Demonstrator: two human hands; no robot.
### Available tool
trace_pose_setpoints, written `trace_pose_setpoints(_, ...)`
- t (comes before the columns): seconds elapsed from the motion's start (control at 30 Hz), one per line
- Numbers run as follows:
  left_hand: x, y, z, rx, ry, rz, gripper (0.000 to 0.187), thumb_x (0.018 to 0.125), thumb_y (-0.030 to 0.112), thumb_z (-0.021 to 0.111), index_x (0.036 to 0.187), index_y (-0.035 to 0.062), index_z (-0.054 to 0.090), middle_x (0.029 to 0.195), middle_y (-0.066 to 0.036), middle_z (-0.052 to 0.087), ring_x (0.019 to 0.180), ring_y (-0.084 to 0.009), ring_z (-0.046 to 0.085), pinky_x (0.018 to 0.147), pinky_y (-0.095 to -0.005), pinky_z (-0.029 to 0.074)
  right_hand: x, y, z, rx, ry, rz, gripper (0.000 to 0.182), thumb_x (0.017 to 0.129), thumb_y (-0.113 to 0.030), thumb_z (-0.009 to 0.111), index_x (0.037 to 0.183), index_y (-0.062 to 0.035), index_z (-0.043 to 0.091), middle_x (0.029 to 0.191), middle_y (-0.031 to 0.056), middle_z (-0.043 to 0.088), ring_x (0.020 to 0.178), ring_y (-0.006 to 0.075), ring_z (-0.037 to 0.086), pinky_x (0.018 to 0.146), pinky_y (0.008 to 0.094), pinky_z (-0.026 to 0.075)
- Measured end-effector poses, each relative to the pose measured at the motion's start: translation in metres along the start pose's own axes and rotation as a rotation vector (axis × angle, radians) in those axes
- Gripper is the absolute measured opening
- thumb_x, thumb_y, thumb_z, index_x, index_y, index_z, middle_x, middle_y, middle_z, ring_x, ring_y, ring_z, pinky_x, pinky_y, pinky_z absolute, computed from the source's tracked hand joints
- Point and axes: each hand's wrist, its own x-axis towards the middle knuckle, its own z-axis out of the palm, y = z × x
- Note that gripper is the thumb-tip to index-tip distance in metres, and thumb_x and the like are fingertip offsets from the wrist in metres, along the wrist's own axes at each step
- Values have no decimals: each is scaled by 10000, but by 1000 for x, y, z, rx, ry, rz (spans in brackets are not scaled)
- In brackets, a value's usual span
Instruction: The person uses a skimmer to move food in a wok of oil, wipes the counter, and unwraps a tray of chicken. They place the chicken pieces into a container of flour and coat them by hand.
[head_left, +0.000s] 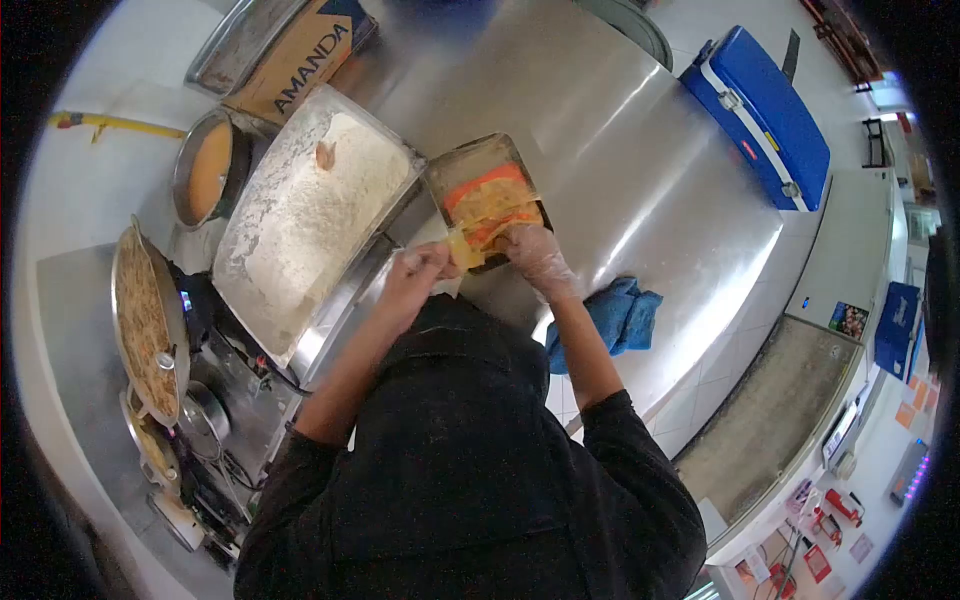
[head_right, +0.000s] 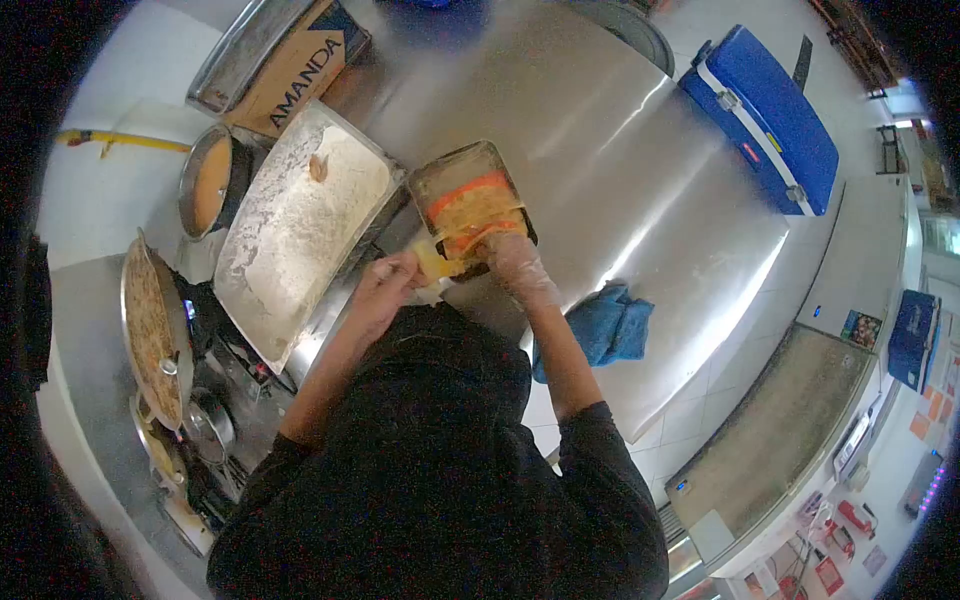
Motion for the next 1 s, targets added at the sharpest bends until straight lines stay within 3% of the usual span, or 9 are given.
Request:
trace_pose_setpoints(0.23,-11,-55,6,-193,-60,-193,314,986,304,548,1019,4,636,900,-26,622,840,-122,577,769,-269,480,20,-32,31,-125,-313,87,193,823,-186,546,904,-78,684,836,181,670,816,327,659,750,439,516)
trace_pose_setpoints(0.33,-9,-56,-6,-189,-39,-172,325,987,315,544,1032,7,638,911,-29,633,842,-112,582,766,-263,477,25,-32,26,-6,-176,131,197,820,-182,549,916,-75,684,886,194,675,869,317,659,794,429,513)
trace_pose_setpoints(0.43,-2,-53,-25,-273,46,-119,337,985,325,546,1048,8,640,911,-35,641,847,-115,589,763,-265,475,32,-9,44,-16,-238,247,225,851,-237,573,953,-63,673,916,158,686,883,325,651,816,399,512)
trace_pose_setpoints(0.63,-2,-49,-50,-313,60,-113,311,981,288,557,1088,9,646,927,-45,649,851,-138,604,785,-284,487,27,11,58,467,97,193,284,832,-289,633,968,-45,682,956,131,698,949,278,657,853,397,502)
trace_pose_setpoints(0.7,-1,-62,-38,-275,23,-133,322,981,299,557,1076,5,649,937,-44,649,859,-136,605,791,-280,486,29,-7,88,591,105,420,314,831,-330,633,987,-64,689,958,124,700,958,288,658,849,402,503)
trace_pose_setpoints(0.83,-11,-54,-15,114,-137,-123,366,981,334,552,1005,-15,657,883,-21,661,812,-106,602,781,-258,487,54,-44,98,75,-275,931,612,834,-580,582,1065,-20,673,1074,194,668,1035,314,632,901,401,489)
trace_pose_setpoints(0.87,-13,-49,-16,120,-132,-90,389,982,351,544,1001,-19,662,852,-19,667,774,-101,598,755,-263,487,57,-45,107,40,-153,958,646,835,-608,557,1116,-34,653,1124,177,651,1056,322,622,891,399,491)
trace_pose_setpoints(0.97,-12,-58,-31,112,-47,-95,409,982,374,539,1008,-13,667,861,-25,670,784,-105,595,744,-271,481,50,-43,89,11,-340,740,640,842,-566,578,1160,-12,618,1145,169,636,1072,341,606,904,397,488)
trace_pose_setpoints(1.0,-10,-60,-36,36,-15,-95,415,979,383,541,1010,-11,668,864,-26,670,787,-106,594,741,-272,478,43,-36,88,117,-204,653,615,855,-544,575,1168,-16,613,1146,163,635,1075,343,603,911,398,485)
